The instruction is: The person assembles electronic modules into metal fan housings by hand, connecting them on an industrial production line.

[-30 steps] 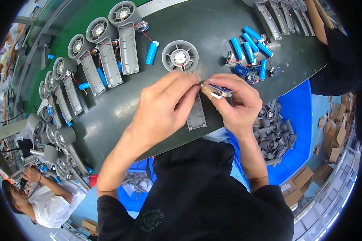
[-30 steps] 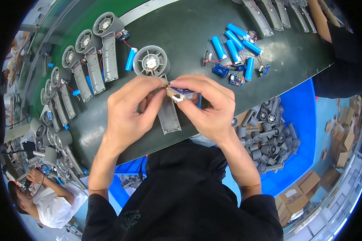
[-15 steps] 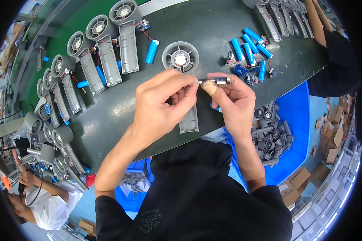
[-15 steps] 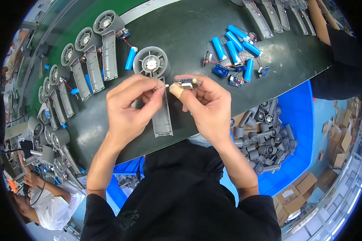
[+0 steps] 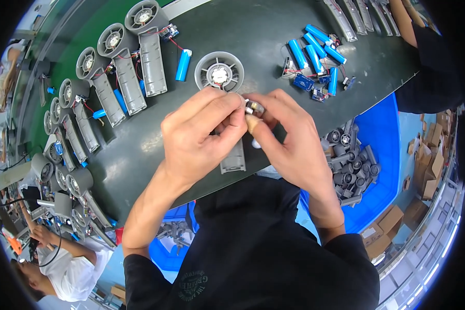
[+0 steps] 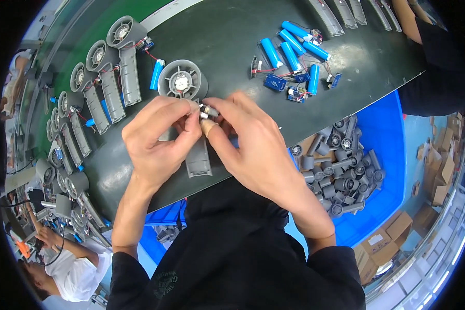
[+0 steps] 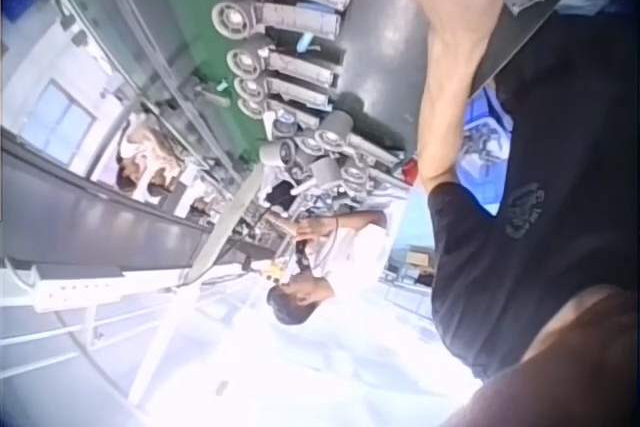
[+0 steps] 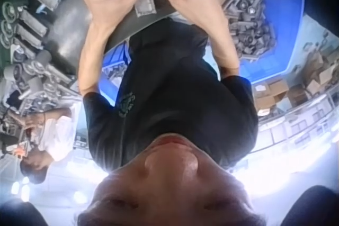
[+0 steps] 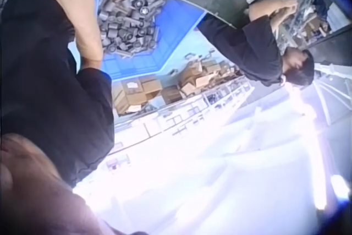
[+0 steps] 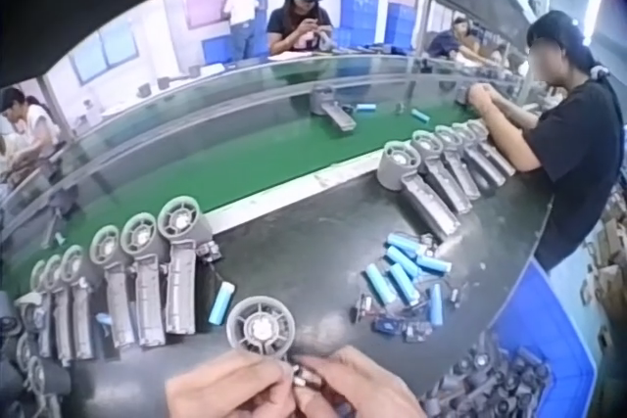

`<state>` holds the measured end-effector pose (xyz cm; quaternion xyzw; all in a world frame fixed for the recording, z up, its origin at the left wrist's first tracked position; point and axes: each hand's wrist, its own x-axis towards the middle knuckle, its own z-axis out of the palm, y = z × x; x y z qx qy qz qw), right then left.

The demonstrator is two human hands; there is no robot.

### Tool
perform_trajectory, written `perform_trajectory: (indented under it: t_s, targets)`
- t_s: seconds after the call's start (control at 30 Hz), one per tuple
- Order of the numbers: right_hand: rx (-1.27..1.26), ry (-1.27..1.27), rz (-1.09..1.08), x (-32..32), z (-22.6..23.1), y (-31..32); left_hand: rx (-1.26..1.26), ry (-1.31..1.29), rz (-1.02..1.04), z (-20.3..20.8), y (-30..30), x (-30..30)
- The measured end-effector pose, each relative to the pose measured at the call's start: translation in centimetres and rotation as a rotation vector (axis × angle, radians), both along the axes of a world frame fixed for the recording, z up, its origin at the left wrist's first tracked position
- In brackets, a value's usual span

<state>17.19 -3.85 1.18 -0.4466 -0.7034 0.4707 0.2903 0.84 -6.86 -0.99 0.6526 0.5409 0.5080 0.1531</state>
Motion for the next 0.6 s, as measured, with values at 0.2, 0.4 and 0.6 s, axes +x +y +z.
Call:
perform_trajectory:
  t_s: [0.2, 0.4, 0.6]
  targets:
    - [-0.081, -0.132, 0.116, 0.9, -0.2, 0.7, 0.039, 0.026, -0.022, 0.1, 0.0, -0.2]
    - [0.038, 0.045, 0.051, 0.4, -1.9, 0.6, 0.069, 0.052, -0.02, -0.1, 0.0, -0.3]
    - [0.212, 0.07, 0.007, -0.1, -3.3, 0.0, 0.0, 0.055, 0.01, 0.2, -0.3, -0.3]
